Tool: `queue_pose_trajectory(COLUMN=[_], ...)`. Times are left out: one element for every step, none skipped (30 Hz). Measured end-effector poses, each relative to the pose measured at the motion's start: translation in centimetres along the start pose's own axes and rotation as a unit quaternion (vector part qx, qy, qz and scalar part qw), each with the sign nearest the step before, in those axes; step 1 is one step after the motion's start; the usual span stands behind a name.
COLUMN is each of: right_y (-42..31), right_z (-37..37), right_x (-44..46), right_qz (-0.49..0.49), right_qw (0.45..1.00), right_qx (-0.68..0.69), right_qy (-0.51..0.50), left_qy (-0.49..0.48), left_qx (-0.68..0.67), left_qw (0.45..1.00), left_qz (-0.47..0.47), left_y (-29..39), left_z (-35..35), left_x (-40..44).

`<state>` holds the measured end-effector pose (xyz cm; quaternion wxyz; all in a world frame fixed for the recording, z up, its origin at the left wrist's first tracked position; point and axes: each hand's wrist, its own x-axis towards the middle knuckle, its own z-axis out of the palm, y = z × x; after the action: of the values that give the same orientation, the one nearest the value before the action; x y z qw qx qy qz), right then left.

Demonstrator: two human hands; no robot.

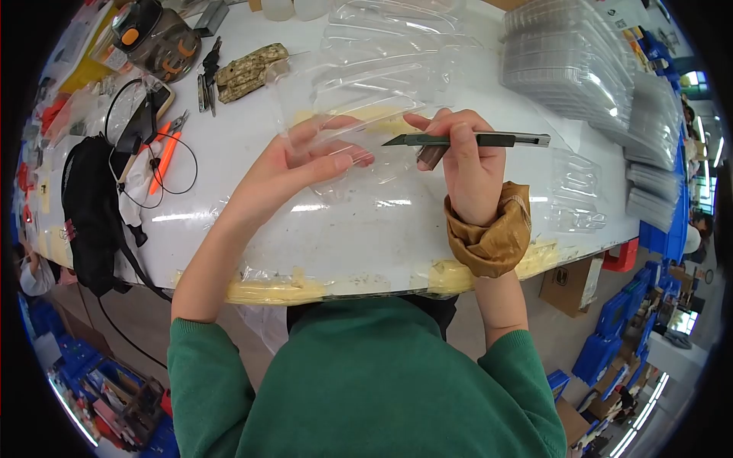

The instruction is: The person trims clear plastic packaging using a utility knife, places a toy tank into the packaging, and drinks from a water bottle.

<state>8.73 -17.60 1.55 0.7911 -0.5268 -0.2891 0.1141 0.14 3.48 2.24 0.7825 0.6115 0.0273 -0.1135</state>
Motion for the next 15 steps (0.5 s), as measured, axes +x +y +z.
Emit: queue_pose_trajectory(right_y=[0.0,0.0,0.0,-0.1,-0.4,-0.8,-1.1,-1.3,-1.3,-1.2,-1.1,-1.0,-1.0,-0.9,-0.9], right_z=[0.0,0.0,-0.1,0.0,0.2,0.4,0.6,0.7,0.8,0.9,0.9,0.9,0.9,0.9,1.0], right_x=[0.1,0.1,0.1,0.0,-0.2,-0.3,-0.6,-0.8,-1.1,-1.6,-2.2,-2.8,-3.2,-3.3,-3.2], right_qz=[0.012,0.025,0.037,0.037,0.029,0.021,0.012,0.004,0.005,-0.005,-0.014,-0.023,-0.031,-0.028,-0.024], right_qw=[1.000,1.000,0.999,0.999,0.999,0.999,0.999,0.998,0.998,0.997,0.995,0.992,0.988,0.988,0.989], right_qx=[-0.002,-0.004,-0.005,-0.006,-0.011,-0.016,-0.022,-0.028,-0.028,-0.059,-0.090,-0.121,-0.152,-0.153,-0.146], right_qy=[0.003,0.007,0.011,0.011,0.021,0.031,0.042,0.052,0.051,0.044,0.037,0.030,0.025,0.026,0.031], left_qy=[-0.003,-0.006,-0.009,-0.010,-0.003,0.003,0.009,0.015,0.015,0.021,0.025,0.030,0.032,0.032,0.028], left_qx=[0.006,0.013,0.019,0.019,0.001,-0.017,-0.034,-0.052,-0.054,-0.043,-0.032,-0.022,-0.011,-0.014,-0.019], left_qw=[1.000,1.000,1.000,1.000,1.000,1.000,0.999,0.998,0.998,0.999,0.999,0.999,0.999,0.999,0.999], left_qz=[0.004,0.007,0.010,0.010,0.005,0.001,-0.004,-0.008,-0.008,-0.005,-0.004,-0.003,-0.003,-0.006,-0.008], left_y=[-0.1,-0.1,-0.2,-0.2,-0.2,-0.2,-0.2,-0.2,-0.2,0.0,0.1,0.2,0.1,0.0,-0.1], left_z=[0.1,0.2,0.4,0.4,0.5,0.5,0.6,0.6,0.7,0.8,0.9,1.2,1.3,1.4,1.3], left_x=[0.0,-0.1,-0.1,-0.2,-0.2,-0.2,-0.1,-0.1,-0.1,-0.2,-0.3,-0.4,-0.5,-0.5,-0.5])
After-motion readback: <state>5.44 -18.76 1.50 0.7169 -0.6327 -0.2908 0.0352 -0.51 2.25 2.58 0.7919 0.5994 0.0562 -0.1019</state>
